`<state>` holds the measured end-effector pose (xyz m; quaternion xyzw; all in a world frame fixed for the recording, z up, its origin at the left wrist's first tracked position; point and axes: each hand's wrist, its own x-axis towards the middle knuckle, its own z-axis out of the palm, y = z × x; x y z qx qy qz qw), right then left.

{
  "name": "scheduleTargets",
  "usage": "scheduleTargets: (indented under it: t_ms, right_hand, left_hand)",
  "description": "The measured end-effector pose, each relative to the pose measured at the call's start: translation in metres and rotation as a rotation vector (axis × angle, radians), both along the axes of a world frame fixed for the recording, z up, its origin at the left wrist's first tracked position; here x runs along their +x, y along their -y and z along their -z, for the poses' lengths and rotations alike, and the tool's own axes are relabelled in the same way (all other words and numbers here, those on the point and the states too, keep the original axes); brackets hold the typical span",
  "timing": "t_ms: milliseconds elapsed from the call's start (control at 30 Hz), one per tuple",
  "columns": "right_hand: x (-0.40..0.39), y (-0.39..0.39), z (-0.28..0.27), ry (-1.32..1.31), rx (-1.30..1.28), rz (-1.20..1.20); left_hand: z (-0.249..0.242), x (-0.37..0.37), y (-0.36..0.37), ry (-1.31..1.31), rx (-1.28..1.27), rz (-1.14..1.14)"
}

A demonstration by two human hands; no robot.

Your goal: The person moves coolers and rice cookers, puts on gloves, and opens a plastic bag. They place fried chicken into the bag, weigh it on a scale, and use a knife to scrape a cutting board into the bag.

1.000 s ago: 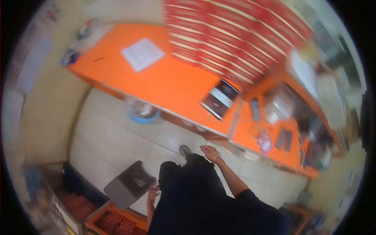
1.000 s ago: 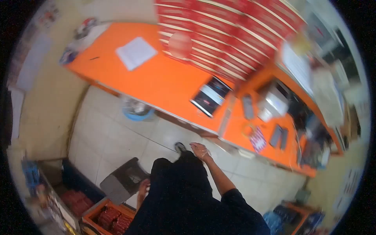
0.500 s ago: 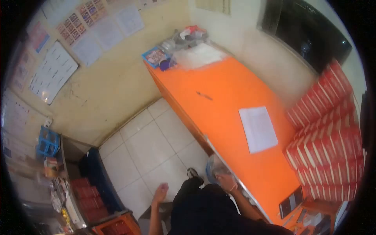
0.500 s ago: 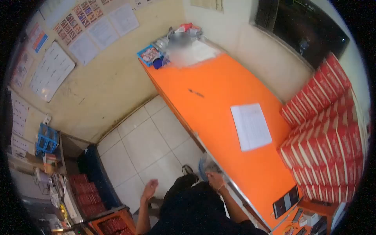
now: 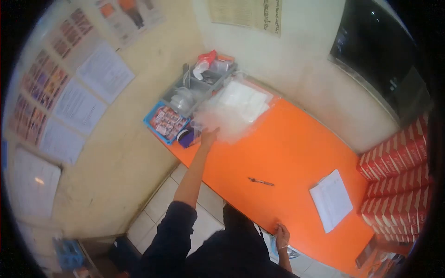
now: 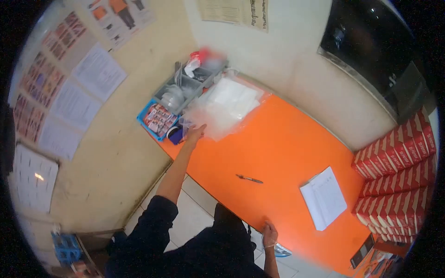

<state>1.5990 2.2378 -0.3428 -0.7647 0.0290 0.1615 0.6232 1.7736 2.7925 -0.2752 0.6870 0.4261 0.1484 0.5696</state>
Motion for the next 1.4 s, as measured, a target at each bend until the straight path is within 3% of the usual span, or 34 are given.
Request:
scheduleTargets:
  t_ms: [133,233,300,367,433,533,600,733,833,867,967,1033,1100,1200,1233,1300,1333,1400]
  right_hand:
    - [-0.009,-0.067,-0.007,-0.033,-0.038,0.198]
    - [-0.021,-0.103,-0.025,-0.042,-0.087,0.338]
    - [-0.042,-0.123,-0.041,-0.091,-0.187,0.413]
    - [-0.068,-0.144,-0.049,-0.112,-0.174,0.55]
    - [-0.101,-0.171,-0.061,-0.119,-0.183,0.693]
    - [-0.179,-0.215,-0.058,-0.086,-0.319,0.881]
    - [-0.23,-0.261,-0.053,-0.148,-0.294,1.056]
    - [-0.303,-0.388,-0.062,-0.344,-0.307,1.362]
    - [-0.339,-0.468,-0.052,-0.451,-0.295,1.514]
    - [-0.345,-0.494,-0.046,-0.471,-0.288,1.563]
    - [-0.343,-0.554,-0.043,-0.456,-0.244,1.644]
    - [-0.343,-0.58,-0.03,-0.476,-0.19,1.665]
    - [-0.344,-0.598,0.0,-0.517,-0.076,1.7]
    - [-0.314,-0.582,-0.054,-0.524,-0.386,1.415]
    - [-0.32,-0.584,-0.048,-0.527,-0.326,1.476]
    - [-0.333,-0.58,-0.04,-0.514,-0.221,1.637]
    - [-0.34,-0.574,-0.043,-0.522,-0.24,1.66]
    - [-0.347,-0.547,-0.074,-0.553,-0.275,1.71]
  left_hand:
    - [-0.004,0.062,-0.048,-0.045,-0.1,0.16]
    - [-0.04,0.064,-0.046,0.44,-0.376,0.378]
    - [-0.027,0.07,-0.056,0.659,-0.697,0.659]
    - [0.017,0.089,-0.074,0.612,-0.696,0.814]
    - [0.102,0.137,-0.089,0.328,-0.341,0.873]
    - [0.124,0.18,-0.071,0.347,0.865,0.655]
    - [0.105,0.188,-0.059,0.276,1.036,0.558]
    - [0.129,0.206,-0.064,0.087,1.093,0.725]
    - [0.165,0.216,-0.085,0.276,0.767,0.682]
    - [0.21,0.235,-0.104,0.356,0.838,0.561]
    - [0.156,0.232,-0.101,0.446,0.453,0.522]
    - [0.118,0.206,-0.098,0.489,0.476,0.562]
    - [0.114,0.18,-0.102,0.476,0.323,0.607]
    - [0.129,0.107,-0.113,0.255,-0.402,0.712]
    - [0.137,0.075,-0.121,0.117,-0.557,0.783]
    - [0.038,-0.012,-0.094,-0.151,0.365,1.351]
    - [0.032,-0.057,-0.106,0.021,0.444,1.63]
    - [-0.013,-0.112,-0.079,-0.01,0.339,2.269]
